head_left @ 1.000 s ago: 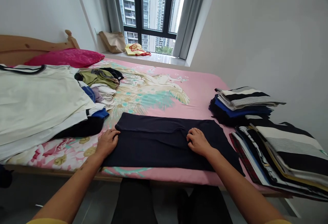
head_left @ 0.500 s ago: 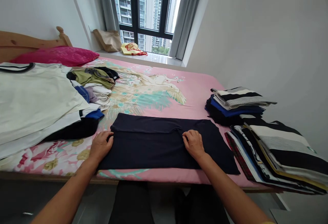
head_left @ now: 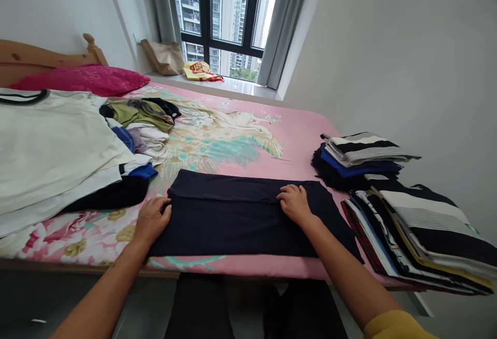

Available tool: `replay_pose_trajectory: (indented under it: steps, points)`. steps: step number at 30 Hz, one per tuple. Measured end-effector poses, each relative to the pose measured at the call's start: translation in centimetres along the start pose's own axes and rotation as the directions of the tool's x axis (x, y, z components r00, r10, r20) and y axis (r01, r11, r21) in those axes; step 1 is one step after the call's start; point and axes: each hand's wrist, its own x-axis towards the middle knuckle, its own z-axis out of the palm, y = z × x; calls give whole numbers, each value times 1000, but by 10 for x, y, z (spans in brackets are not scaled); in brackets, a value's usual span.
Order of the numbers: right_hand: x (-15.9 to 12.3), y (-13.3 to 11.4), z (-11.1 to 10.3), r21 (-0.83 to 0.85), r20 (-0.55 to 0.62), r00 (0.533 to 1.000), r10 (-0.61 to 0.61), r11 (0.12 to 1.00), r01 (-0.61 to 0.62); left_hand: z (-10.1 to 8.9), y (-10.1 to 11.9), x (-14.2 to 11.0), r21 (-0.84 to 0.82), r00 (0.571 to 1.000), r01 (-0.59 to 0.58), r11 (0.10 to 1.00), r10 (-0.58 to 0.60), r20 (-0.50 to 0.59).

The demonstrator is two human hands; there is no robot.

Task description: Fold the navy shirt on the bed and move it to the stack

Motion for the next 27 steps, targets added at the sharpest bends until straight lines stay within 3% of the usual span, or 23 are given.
replay_pose_trajectory:
  steps: [4,6,8,10,12,14,17,20,22,23,27]
  points:
    - [-6,11,-11,155,-212,955,206,972,-175,2,-1,0,38,999,29,999,-28,-17]
    - [-14,5,-7,125,-230,953,198,977,-173,3,-2,1,50,999,39,998,-38,-23]
    - [-24,-9,5,41,-137,983,121,992,-116,4,-3,1,66,998,52,996,-50,-25]
    - [-35,-25,20,-11,38,998,40,999,-40,4,-4,1,92,997,67,993,-65,-30]
    - [-43,-37,32,-9,192,981,0,1000,2,4,-5,1,118,998,64,991,-59,-38]
    - [-46,-42,36,6,237,971,-4,1000,3,4,-6,2,139,998,46,989,-41,-39]
    - [-43,-36,27,-4,99,994,52,999,-52,4,-6,3,171,998,56,984,-50,-43]
    - [-41,-25,22,-10,-68,977,201,979,-202,-4,4,4,200,992,126,972,-126,-11]
    - [-42,-17,29,10,-82,958,274,962,-274,-14,14,4,211,969,207,955,-230,88]
    - [-44,-15,36,19,-63,955,289,957,-288,-18,18,6,218,938,263,940,-302,171]
    - [-51,-12,68,16,-27,961,275,962,-274,-33,22,14,268,846,346,899,-423,326]
